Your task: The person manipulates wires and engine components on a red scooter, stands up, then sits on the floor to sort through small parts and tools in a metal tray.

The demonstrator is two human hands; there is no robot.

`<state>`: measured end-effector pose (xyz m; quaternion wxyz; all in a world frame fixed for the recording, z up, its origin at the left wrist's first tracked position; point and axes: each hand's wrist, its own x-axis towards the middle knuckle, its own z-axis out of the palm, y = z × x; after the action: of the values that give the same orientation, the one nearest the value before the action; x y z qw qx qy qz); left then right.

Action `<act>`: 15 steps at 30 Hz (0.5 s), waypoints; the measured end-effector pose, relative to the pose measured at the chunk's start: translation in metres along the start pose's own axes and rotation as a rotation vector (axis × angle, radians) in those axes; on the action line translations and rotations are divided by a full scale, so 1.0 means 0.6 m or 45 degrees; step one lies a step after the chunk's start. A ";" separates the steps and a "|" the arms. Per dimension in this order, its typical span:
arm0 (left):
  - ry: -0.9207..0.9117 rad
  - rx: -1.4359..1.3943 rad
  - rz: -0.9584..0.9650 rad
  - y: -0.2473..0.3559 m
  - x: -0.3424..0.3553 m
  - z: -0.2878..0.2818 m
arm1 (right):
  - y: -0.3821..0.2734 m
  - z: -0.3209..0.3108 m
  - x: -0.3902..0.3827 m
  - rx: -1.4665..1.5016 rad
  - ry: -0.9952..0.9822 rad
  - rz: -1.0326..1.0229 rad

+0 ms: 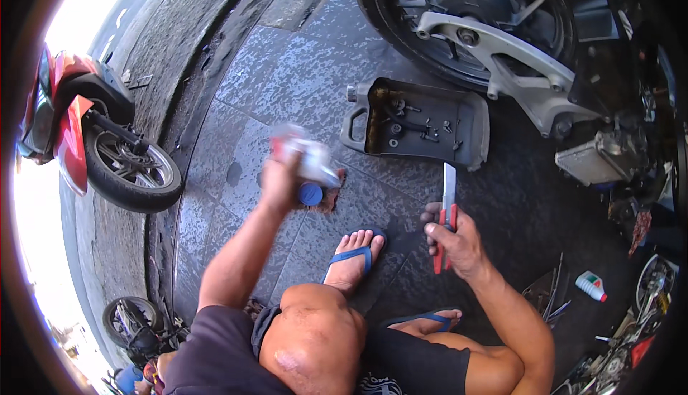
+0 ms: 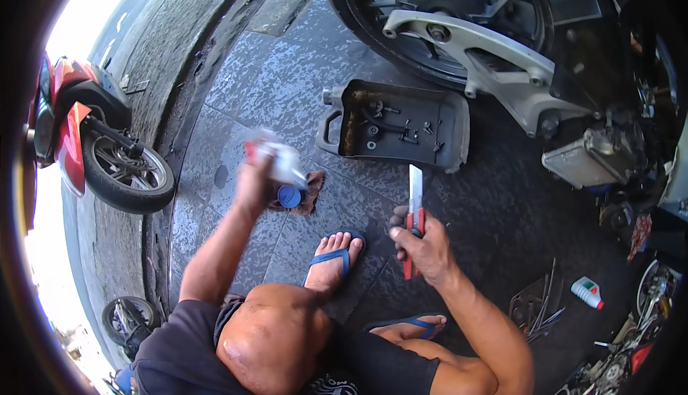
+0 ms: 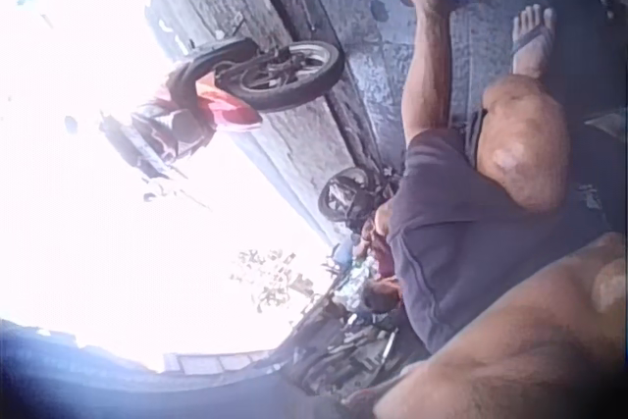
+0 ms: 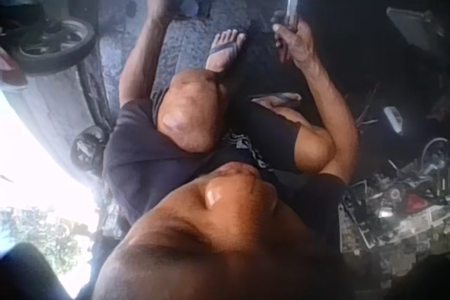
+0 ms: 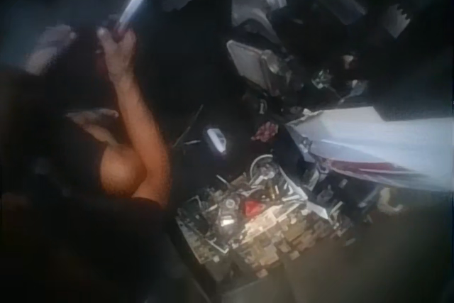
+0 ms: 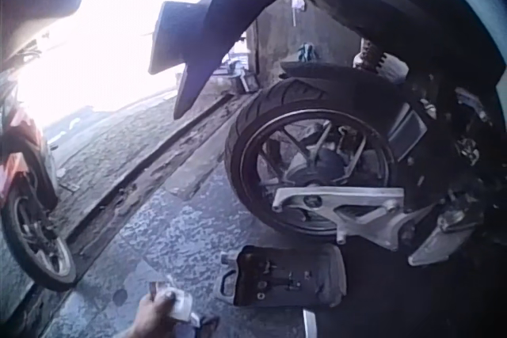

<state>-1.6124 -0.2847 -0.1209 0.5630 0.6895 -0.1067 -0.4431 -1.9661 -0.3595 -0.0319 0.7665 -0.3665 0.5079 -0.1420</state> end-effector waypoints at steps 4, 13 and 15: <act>0.408 -0.030 0.226 0.078 0.126 -0.224 | 0.015 -0.033 -0.011 0.088 0.028 0.064; 1.041 1.525 0.243 0.174 0.232 -0.465 | 0.031 -0.038 -0.003 -0.050 -0.108 0.091; 1.121 1.781 0.491 0.130 0.224 -0.415 | 0.031 -0.043 0.001 -0.069 -0.102 0.092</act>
<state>-1.3243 -0.2283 -0.1253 0.0630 0.9581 -0.2431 0.1375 -1.9916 -0.3577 -0.0510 0.7807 -0.3738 0.4933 -0.0856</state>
